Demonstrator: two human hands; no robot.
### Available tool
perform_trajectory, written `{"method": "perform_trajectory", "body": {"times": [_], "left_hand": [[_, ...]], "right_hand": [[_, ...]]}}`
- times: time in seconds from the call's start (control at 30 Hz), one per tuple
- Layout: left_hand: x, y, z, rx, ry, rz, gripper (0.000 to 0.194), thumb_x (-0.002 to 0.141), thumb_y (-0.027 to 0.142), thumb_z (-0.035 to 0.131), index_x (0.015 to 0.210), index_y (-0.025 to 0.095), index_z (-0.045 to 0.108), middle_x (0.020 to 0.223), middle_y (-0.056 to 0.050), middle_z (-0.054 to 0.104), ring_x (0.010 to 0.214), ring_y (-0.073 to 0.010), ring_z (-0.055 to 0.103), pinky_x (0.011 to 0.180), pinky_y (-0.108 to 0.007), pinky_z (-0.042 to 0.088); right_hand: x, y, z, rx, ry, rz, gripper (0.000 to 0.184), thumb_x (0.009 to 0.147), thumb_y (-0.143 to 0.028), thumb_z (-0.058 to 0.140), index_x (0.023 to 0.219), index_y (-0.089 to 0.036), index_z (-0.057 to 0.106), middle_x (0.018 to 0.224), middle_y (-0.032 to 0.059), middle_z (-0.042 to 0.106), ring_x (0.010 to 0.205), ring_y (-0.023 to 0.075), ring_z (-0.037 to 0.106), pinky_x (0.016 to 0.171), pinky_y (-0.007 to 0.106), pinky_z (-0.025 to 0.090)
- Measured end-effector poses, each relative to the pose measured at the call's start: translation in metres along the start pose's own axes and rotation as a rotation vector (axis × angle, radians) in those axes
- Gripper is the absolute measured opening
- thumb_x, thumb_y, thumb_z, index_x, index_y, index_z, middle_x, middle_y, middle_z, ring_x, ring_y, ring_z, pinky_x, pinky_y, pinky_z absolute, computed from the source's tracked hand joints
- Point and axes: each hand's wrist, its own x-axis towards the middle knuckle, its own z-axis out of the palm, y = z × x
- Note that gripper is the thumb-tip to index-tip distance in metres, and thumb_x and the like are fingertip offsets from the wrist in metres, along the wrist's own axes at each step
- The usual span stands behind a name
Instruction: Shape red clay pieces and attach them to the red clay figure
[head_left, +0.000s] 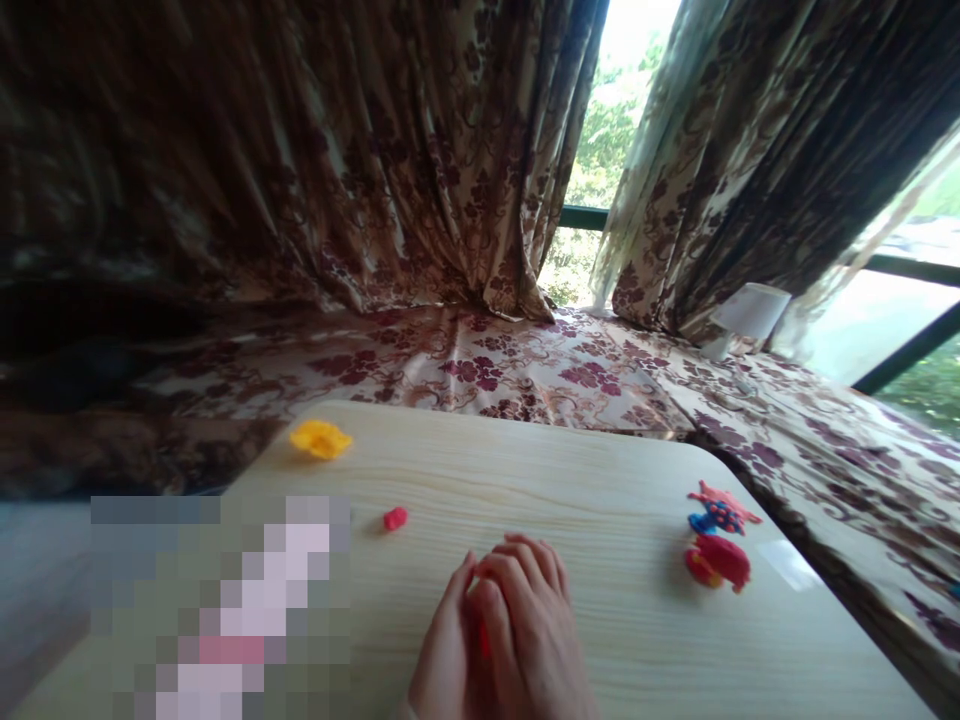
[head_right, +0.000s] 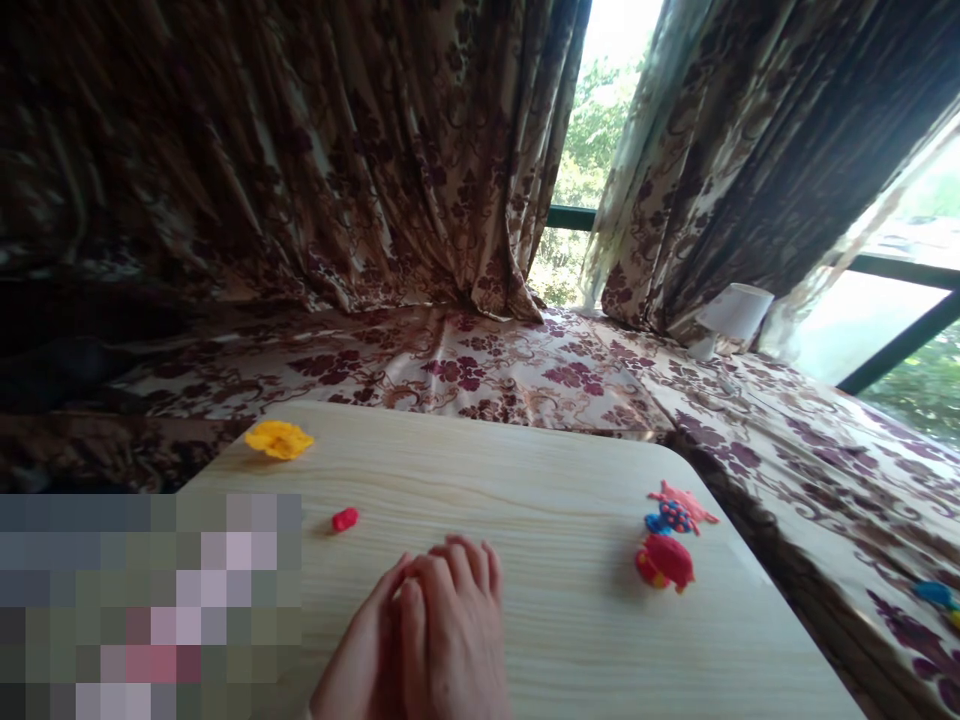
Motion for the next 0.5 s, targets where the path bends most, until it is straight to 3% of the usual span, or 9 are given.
{"method": "perform_trajectory", "body": {"times": [0.07,0.17,0.27,0.37,0.43,0.5], "left_hand": [[-0.002,0.001,0.002,0.038,0.054,0.02,0.032,0.087,0.031,0.046,0.067,0.014,0.064,0.059,-0.002,0.063,0.058,-0.0132,0.06,0.061,-0.024,0.046],[-0.011,0.005,0.005,0.077,0.08,0.072,0.047,0.087,0.04,0.046,0.047,0.015,0.052,0.042,0.002,0.049,0.038,-0.0085,0.048,0.039,-0.019,0.035],[-0.018,0.011,0.009,0.034,0.006,0.083,0.058,0.086,0.048,0.042,0.038,0.016,0.039,0.036,0.004,0.038,0.027,-0.0059,0.033,0.029,-0.018,0.02],[-0.016,0.015,0.01,-0.019,-0.042,0.085,0.059,0.089,0.044,0.036,0.037,0.017,0.035,0.034,0.005,0.032,0.024,-0.0049,0.024,0.027,-0.018,0.013],[-0.012,0.016,0.01,-0.042,-0.018,0.082,0.058,0.09,0.042,0.034,0.038,0.017,0.036,0.034,0.005,0.031,0.024,-0.0053,0.025,0.027,-0.018,0.016],[-0.009,0.015,0.013,-0.06,0.001,0.047,0.054,0.09,0.042,0.034,0.043,0.017,0.046,0.037,0.004,0.037,0.029,-0.0066,0.036,0.031,-0.019,0.028]], "right_hand": [[-0.002,0.006,-0.004,-0.168,0.025,-0.064,0.029,0.087,-0.031,0.049,0.114,-0.025,0.057,0.12,0.0079,0.057,0.123,0.0292,0.04,0.103,0.052,0.026],[-0.006,0.016,-0.015,-0.151,0.017,-0.095,0.04,0.091,-0.033,0.043,0.13,-0.026,0.045,0.134,0.0077,0.047,0.128,0.0263,0.038,0.102,0.044,0.035],[-0.011,0.017,-0.026,-0.031,0.078,-0.093,0.033,0.094,-0.029,0.038,0.124,-0.026,0.049,0.131,0.0065,0.05,0.121,0.0204,0.047,0.095,0.032,0.045],[-0.014,0.009,-0.028,0.067,0.182,-0.108,0.025,0.094,-0.026,0.039,0.11,-0.026,0.058,0.122,0.0063,0.057,0.118,0.0206,0.05,0.095,0.033,0.045],[-0.014,0.002,-0.025,0.079,0.196,-0.198,0.025,0.093,-0.028,0.039,0.107,-0.025,0.059,0.117,0.0069,0.06,0.117,0.0228,0.05,0.096,0.037,0.043],[-0.012,-0.004,-0.02,0.042,0.151,-0.308,0.028,0.092,-0.032,0.042,0.114,-0.024,0.057,0.117,0.0083,0.06,0.118,0.025,0.049,0.099,0.042,0.04]]}}
